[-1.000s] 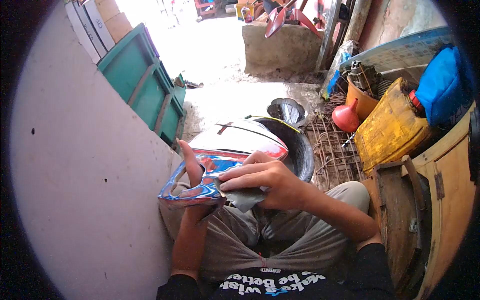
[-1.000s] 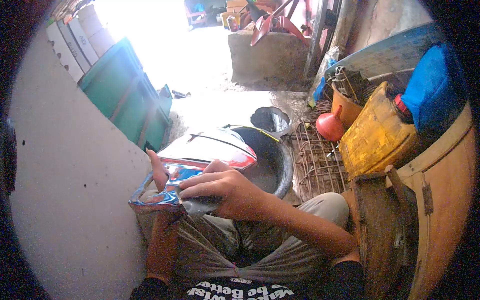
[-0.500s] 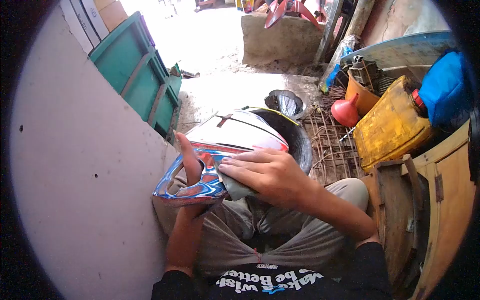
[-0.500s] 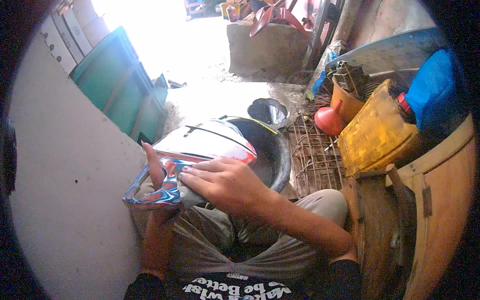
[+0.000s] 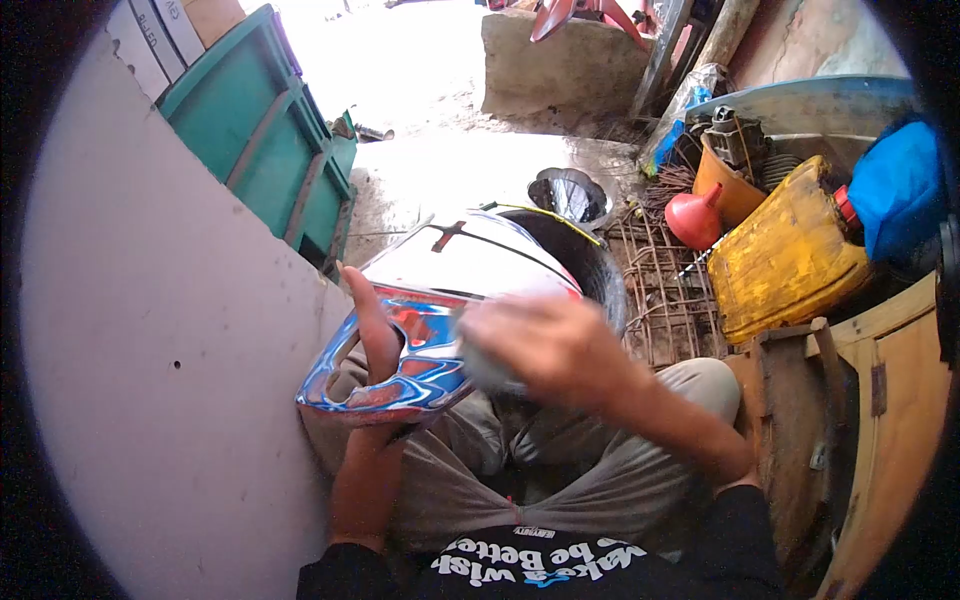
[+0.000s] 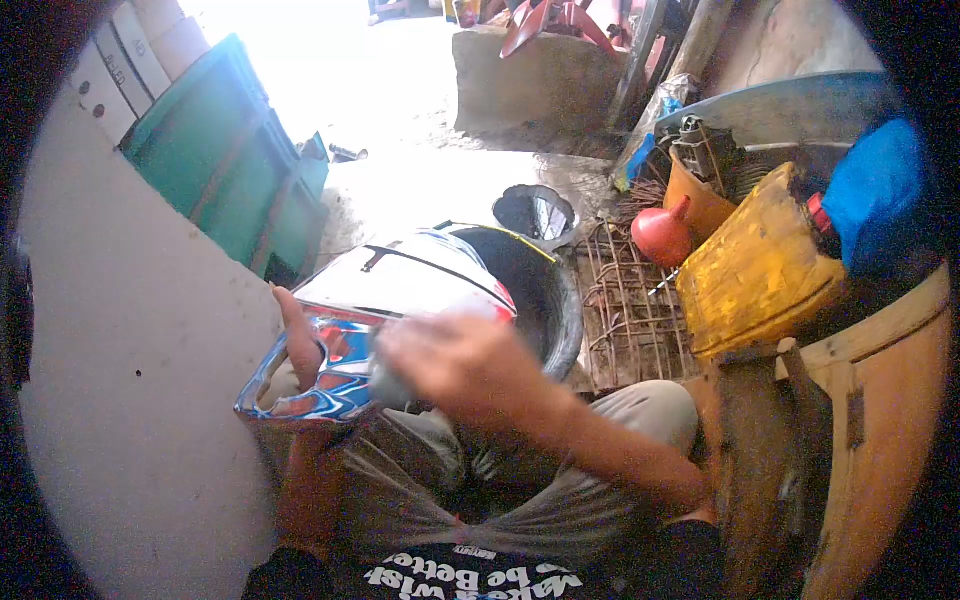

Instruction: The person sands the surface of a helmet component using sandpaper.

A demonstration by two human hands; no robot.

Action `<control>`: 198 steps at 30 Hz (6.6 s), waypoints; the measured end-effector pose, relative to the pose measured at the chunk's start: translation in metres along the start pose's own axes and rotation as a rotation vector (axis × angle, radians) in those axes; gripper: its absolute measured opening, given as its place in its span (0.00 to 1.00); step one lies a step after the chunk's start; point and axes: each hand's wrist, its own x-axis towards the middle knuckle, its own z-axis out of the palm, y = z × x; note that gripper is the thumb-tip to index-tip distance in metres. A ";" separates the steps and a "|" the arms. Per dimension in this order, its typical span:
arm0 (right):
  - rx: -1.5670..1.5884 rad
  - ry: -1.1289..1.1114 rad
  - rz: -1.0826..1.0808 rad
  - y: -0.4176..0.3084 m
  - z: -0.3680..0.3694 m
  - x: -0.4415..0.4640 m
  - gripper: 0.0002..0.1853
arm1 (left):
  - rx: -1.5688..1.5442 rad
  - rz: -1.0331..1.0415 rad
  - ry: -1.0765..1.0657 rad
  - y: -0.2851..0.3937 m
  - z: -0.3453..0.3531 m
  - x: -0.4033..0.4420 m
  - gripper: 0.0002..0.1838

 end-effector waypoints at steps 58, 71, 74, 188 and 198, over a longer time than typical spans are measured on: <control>0.063 -0.046 0.068 -0.004 -0.013 0.005 0.18 | -0.143 -0.033 -0.115 -0.007 -0.037 0.020 0.49; -0.014 -0.044 0.120 0.030 -0.007 0.001 0.17 | 0.085 0.074 0.027 -0.006 -0.021 0.015 0.46; 0.065 0.051 -0.091 -0.010 -0.016 0.010 0.13 | 0.011 0.052 -0.081 -0.002 -0.032 0.019 0.45; 0.048 0.009 0.050 -0.016 -0.003 0.007 0.17 | 0.091 0.073 -0.044 -0.015 -0.023 0.014 0.49; 0.099 0.057 0.063 0.017 -0.004 0.005 0.12 | 0.096 0.095 -0.077 -0.014 -0.002 0.014 0.50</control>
